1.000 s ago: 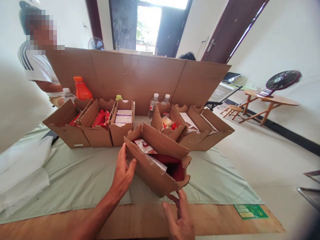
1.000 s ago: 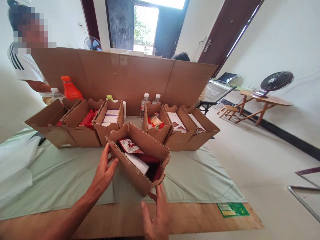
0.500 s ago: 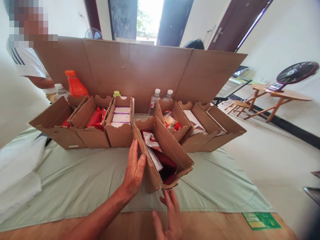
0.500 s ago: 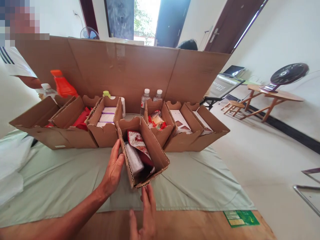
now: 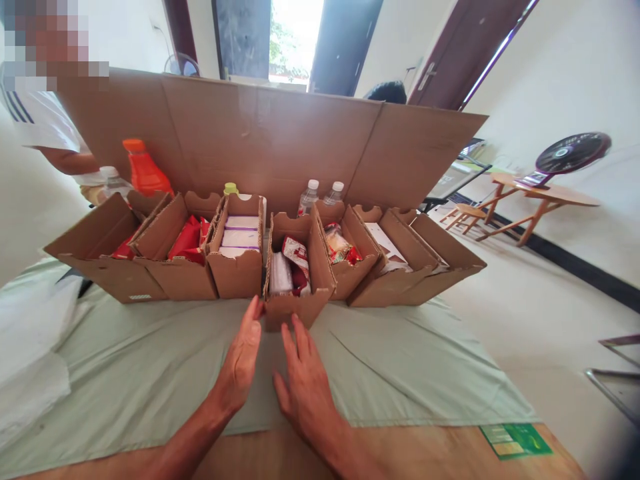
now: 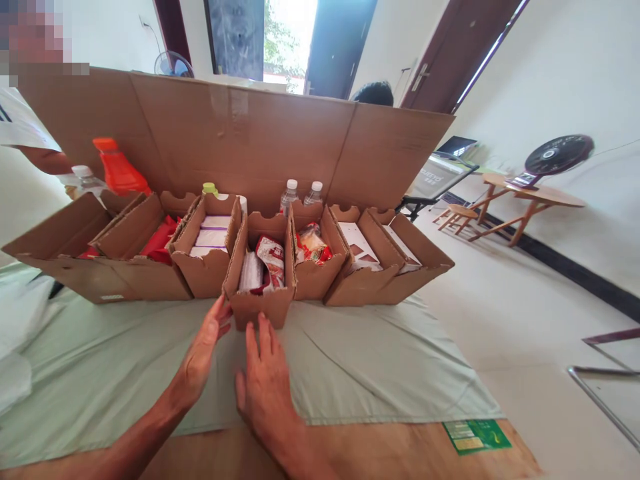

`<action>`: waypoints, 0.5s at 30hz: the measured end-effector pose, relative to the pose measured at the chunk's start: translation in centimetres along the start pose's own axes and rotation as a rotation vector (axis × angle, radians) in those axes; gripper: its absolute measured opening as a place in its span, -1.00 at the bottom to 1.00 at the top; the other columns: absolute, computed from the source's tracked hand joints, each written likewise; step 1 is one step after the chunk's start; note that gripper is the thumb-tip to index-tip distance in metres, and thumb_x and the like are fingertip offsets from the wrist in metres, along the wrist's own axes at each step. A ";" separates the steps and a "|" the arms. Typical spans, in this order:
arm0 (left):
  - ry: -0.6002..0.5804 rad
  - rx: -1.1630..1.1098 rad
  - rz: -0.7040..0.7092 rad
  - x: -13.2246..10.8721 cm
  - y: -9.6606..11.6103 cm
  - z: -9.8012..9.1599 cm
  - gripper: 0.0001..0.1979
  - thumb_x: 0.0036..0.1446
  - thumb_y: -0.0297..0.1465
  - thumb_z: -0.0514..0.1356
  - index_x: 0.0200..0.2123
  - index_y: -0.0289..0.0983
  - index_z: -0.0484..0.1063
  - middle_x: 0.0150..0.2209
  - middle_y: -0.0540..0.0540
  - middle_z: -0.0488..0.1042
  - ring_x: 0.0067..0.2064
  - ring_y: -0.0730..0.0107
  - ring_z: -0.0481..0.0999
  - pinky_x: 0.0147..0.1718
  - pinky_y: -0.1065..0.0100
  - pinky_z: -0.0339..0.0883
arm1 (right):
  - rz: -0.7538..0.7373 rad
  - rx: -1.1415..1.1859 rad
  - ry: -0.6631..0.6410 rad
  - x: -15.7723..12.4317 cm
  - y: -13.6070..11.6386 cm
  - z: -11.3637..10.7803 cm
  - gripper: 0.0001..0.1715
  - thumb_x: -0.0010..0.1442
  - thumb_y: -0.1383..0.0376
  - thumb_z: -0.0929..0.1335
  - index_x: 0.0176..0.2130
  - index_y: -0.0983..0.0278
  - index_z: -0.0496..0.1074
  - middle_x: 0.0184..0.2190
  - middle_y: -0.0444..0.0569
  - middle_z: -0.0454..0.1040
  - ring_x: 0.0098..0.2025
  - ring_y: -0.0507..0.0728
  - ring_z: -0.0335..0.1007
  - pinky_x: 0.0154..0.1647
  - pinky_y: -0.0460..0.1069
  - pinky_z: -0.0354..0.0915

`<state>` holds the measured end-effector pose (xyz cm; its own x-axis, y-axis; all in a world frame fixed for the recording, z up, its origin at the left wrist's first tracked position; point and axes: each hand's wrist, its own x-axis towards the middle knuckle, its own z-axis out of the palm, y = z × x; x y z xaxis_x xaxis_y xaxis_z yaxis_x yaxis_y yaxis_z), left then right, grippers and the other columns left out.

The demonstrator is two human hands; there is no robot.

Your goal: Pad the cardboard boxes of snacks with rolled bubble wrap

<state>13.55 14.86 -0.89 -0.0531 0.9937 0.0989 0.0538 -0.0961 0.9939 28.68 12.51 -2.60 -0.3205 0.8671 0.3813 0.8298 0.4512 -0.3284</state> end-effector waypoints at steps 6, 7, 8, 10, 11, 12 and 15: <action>-0.096 0.250 -0.164 -5.4 -1.8 -4.5 -0.40 0.39 -0.02 0.04 0.38 -0.13 0.29 0.41 -0.18 0.28 0.45 0.04 0.21 0.42 -0.15 0.06 | 0.085 -0.047 -0.093 5.4 1.3 0.0 -0.18 0.19 0.42 0.38 0.38 0.42 0.20 0.44 0.39 0.08 0.37 0.47 0.21 0.25 0.36 0.36; -0.083 0.310 -0.117 -6.2 -2.6 -5.6 -0.46 0.39 -0.05 0.06 0.33 -0.12 0.37 0.37 -0.16 0.35 0.42 0.05 0.29 0.39 -0.12 0.15 | 0.081 -0.041 -0.101 5.8 1.4 -0.4 -0.24 0.20 0.40 0.37 0.35 0.40 0.26 0.41 0.37 0.15 0.34 0.46 0.27 0.22 0.34 0.38; -0.055 0.370 -0.048 -7.0 -3.5 -6.8 -0.51 0.39 -0.09 0.07 0.27 -0.10 0.43 0.33 -0.15 0.41 0.38 0.07 0.35 0.35 -0.09 0.24 | 0.069 -0.032 -0.095 6.0 1.5 -1.0 -0.32 0.22 0.39 0.36 0.31 0.37 0.32 0.37 0.34 0.23 0.30 0.43 0.32 0.19 0.32 0.39; 0.046 0.490 0.129 -8.2 -5.4 -8.9 -0.60 0.38 -0.18 0.10 0.20 -0.06 0.50 0.27 -0.12 0.48 0.32 0.10 0.43 0.28 -0.02 0.37 | 0.028 0.006 -0.035 6.6 1.1 -2.6 -0.46 0.29 0.36 0.32 0.24 0.33 0.40 0.25 0.26 0.41 0.22 0.37 0.42 0.13 0.27 0.41; 0.103 0.551 0.214 -8.7 -6.3 -9.8 -0.62 0.37 -0.22 0.11 0.18 -0.04 0.51 0.26 -0.11 0.50 0.32 0.10 0.44 0.25 0.00 0.41 | 0.003 0.036 0.002 7.1 0.6 -3.5 -0.49 0.33 0.35 0.29 0.24 0.31 0.40 0.18 0.22 0.48 0.15 0.32 0.47 0.10 0.22 0.42; 0.153 0.613 0.286 -9.1 -7.0 -10.5 -0.63 0.36 -0.25 0.13 0.17 -0.04 0.52 0.25 -0.11 0.50 0.32 0.10 0.43 0.23 0.01 0.43 | -0.019 0.068 0.029 7.9 -0.1 -4.3 -0.48 0.36 0.34 0.27 0.27 0.29 0.37 0.11 0.17 0.53 0.07 0.26 0.52 0.06 0.16 0.42; 0.215 0.781 0.428 -9.7 -8.4 -11.5 -0.65 0.30 -0.32 0.20 0.12 -0.08 0.55 0.20 -0.15 0.54 0.29 0.05 0.46 0.16 0.03 0.49 | -0.041 0.104 -0.018 11.7 -2.9 -6.1 -0.34 0.39 0.35 0.24 0.42 0.25 0.15 -0.08 0.03 0.62 -0.17 0.14 0.58 -0.08 0.03 0.40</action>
<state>2.19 5.38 -9.67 -0.0539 0.8424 0.5362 0.7665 -0.3092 0.5629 25.36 20.04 8.09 -0.3621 0.8510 0.3804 0.7643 0.5047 -0.4015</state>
